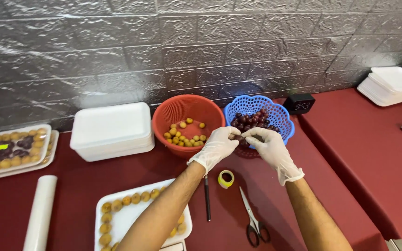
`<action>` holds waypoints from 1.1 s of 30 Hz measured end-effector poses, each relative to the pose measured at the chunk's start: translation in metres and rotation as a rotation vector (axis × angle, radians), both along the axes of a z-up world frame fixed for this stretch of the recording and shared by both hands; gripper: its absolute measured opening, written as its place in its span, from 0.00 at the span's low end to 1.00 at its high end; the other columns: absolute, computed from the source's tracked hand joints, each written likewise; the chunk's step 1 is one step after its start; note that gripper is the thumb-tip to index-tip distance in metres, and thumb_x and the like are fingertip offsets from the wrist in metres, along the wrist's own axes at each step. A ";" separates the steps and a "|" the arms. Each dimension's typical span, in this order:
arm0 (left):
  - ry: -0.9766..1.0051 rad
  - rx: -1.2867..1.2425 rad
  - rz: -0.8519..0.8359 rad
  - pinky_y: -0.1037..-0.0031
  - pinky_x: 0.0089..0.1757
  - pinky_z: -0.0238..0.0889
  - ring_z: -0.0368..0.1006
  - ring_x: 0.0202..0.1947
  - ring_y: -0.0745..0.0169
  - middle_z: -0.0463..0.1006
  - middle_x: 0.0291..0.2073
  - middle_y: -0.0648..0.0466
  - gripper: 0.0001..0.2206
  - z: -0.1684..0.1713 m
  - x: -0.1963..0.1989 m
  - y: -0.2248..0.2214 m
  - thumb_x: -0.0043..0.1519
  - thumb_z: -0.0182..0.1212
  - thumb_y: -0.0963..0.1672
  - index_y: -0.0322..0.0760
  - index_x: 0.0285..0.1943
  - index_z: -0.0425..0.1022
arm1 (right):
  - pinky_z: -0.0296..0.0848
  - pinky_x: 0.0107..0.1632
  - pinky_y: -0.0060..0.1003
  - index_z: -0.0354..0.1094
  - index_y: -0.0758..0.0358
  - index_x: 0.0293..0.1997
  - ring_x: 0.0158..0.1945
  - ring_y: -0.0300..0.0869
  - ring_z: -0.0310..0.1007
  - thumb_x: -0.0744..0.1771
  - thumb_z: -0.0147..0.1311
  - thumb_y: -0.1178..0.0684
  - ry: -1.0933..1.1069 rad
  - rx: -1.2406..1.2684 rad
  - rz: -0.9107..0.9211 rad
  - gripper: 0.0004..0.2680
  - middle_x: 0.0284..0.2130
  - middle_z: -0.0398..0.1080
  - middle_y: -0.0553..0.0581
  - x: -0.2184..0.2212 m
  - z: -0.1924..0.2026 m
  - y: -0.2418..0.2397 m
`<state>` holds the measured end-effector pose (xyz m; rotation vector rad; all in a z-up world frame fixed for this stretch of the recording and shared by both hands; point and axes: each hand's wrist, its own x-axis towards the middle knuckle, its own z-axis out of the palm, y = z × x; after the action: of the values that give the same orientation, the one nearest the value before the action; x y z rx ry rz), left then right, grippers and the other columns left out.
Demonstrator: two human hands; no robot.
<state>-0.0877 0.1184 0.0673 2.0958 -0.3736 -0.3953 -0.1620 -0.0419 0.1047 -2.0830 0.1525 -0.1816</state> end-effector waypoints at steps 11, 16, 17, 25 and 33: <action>0.042 0.038 -0.031 0.63 0.56 0.70 0.76 0.58 0.55 0.81 0.53 0.49 0.18 0.038 -0.093 0.111 0.60 0.65 0.45 0.51 0.61 0.78 | 0.77 0.49 0.39 0.81 0.58 0.44 0.41 0.38 0.76 0.66 0.61 0.60 0.050 -0.018 0.145 0.06 0.36 0.82 0.56 -0.064 0.012 0.087; 0.029 0.121 -0.007 0.66 0.55 0.70 0.77 0.56 0.60 0.81 0.52 0.54 0.19 0.035 -0.119 0.156 0.59 0.66 0.46 0.54 0.61 0.78 | 0.78 0.46 0.38 0.81 0.58 0.45 0.38 0.39 0.78 0.66 0.60 0.60 0.092 -0.042 0.202 0.06 0.33 0.82 0.58 -0.086 0.004 0.124; 0.035 0.131 -0.004 0.66 0.55 0.70 0.76 0.57 0.61 0.81 0.52 0.54 0.19 0.030 -0.122 0.163 0.60 0.66 0.46 0.55 0.62 0.77 | 0.78 0.47 0.39 0.81 0.58 0.44 0.39 0.39 0.78 0.66 0.60 0.61 0.088 -0.023 0.213 0.06 0.34 0.82 0.58 -0.089 0.006 0.132; 0.040 0.209 0.014 0.65 0.56 0.70 0.77 0.55 0.60 0.82 0.50 0.55 0.19 0.020 -0.162 0.217 0.60 0.66 0.46 0.54 0.62 0.77 | 0.81 0.49 0.40 0.81 0.58 0.43 0.43 0.42 0.82 0.65 0.61 0.58 0.084 -0.071 0.369 0.06 0.38 0.83 0.56 -0.102 -0.020 0.177; -0.007 0.393 0.057 0.64 0.57 0.70 0.77 0.55 0.58 0.82 0.46 0.59 0.17 -0.020 -0.178 0.243 0.59 0.66 0.48 0.56 0.59 0.77 | 0.79 0.52 0.41 0.81 0.48 0.44 0.48 0.43 0.80 0.65 0.62 0.53 0.070 -0.281 0.479 0.06 0.42 0.79 0.48 -0.104 -0.058 0.204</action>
<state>-0.2658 0.3611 0.0477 2.4844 -0.2537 -0.4555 -0.2659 0.1622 0.0465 -2.3389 -0.3479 0.1704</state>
